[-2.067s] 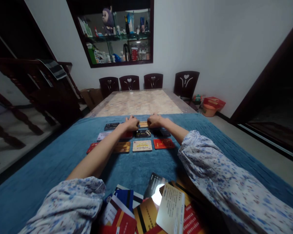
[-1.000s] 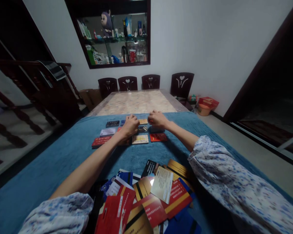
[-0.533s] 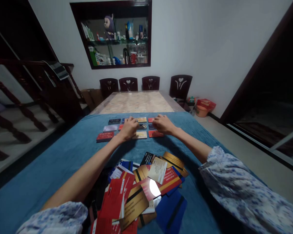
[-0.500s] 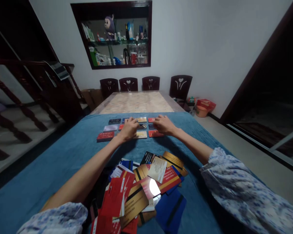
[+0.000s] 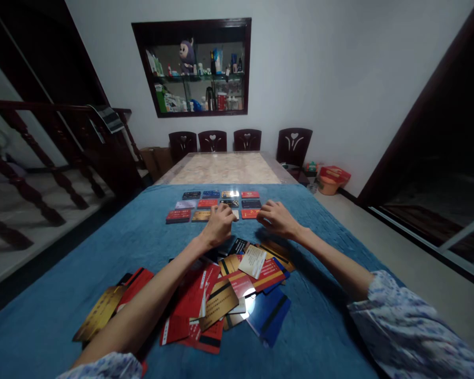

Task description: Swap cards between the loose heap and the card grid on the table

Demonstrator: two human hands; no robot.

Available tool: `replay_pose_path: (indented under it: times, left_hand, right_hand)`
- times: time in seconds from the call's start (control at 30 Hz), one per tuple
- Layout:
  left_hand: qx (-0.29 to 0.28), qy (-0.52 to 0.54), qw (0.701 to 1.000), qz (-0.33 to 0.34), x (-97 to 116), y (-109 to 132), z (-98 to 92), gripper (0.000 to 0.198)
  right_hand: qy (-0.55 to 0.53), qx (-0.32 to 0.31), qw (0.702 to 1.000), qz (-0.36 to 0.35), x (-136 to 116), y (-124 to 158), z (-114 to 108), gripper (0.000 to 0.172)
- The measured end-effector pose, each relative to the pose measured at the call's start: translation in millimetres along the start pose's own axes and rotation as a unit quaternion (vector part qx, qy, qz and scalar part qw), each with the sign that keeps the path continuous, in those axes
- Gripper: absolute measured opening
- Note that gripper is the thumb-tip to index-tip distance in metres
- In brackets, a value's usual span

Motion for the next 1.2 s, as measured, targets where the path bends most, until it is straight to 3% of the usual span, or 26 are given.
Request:
replay_pose_path:
  times: [0.33,0.57,0.87,1.07,1.2]
  left_hand:
    - [-0.005,0.013,1.000,-0.010,23.9,28.4,-8.7,0.031]
    - [-0.008,0.011,1.000,-0.002,53.1,47.2,-11.8,0.014]
    - [-0.006,0.039,0.999,0.021,85.5,62.9,-22.9,0.016]
    - [-0.056,0.032,0.998,0.029,94.1,72.1,-11.5,0.026]
    - [-0.062,0.027,0.998,0.019,91.7,74.0,-7.9,0.030]
  right_hand:
    - [-0.048,0.030,0.998,-0.019,-20.0,36.1,1.3,0.013]
    - [-0.081,0.049,0.995,-0.030,-35.9,50.0,0.0,0.019]
    - [-0.155,0.005,0.986,-0.059,-55.6,51.8,4.2,0.024]
    - [-0.202,-0.036,0.975,-0.085,-69.4,50.2,5.1,0.043]
    - [-0.210,-0.049,0.972,-0.094,-74.3,48.2,7.6,0.041]
Point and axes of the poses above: each hand's wrist, its own y-axis away from the middle knuckle, its own z-axis out of the palm, x = y × z, the point moved 9 cm from there along -y, towards the middle knuckle, and after that the axes turned 4 degrees about -z, right-handed, at the moved point
